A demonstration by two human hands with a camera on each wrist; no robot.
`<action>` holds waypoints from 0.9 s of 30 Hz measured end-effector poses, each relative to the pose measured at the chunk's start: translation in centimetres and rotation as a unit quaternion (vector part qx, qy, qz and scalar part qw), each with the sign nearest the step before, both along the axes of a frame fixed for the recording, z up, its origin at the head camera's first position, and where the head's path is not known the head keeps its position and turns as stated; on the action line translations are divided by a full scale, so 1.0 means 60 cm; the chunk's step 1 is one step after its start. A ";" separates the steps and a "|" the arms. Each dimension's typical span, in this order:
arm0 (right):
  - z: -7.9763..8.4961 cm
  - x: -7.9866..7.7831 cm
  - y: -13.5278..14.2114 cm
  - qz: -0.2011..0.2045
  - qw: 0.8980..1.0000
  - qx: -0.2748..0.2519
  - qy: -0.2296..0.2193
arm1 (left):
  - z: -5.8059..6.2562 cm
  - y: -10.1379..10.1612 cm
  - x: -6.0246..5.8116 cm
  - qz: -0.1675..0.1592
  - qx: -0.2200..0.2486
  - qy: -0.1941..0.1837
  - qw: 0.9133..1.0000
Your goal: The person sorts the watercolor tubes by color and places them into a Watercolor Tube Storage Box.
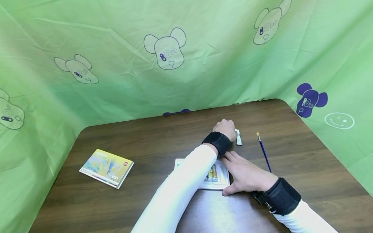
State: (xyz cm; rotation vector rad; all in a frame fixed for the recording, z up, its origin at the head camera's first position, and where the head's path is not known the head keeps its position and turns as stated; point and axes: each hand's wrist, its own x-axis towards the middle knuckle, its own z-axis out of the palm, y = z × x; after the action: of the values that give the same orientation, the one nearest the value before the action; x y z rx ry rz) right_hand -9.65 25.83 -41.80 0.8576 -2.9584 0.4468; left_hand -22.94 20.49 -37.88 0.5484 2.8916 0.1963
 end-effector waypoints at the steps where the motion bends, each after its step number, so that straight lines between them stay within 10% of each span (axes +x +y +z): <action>1: 0.000 0.000 0.000 0.002 1.000 -0.004 0.001 | 0.000 -0.001 -0.001 -0.001 -0.003 0.000 1.000; 27: 0.000 0.000 0.003 -0.006 1.000 -0.007 -0.019 | -0.008 -0.015 -0.025 -0.034 0.021 0.009 0.999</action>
State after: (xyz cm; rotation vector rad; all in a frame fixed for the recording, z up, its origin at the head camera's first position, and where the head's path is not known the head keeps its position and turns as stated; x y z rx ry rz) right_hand -9.65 26.04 -41.81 0.8375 -2.9901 0.4871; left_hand -24.42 19.57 -38.38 0.6577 2.8877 0.2427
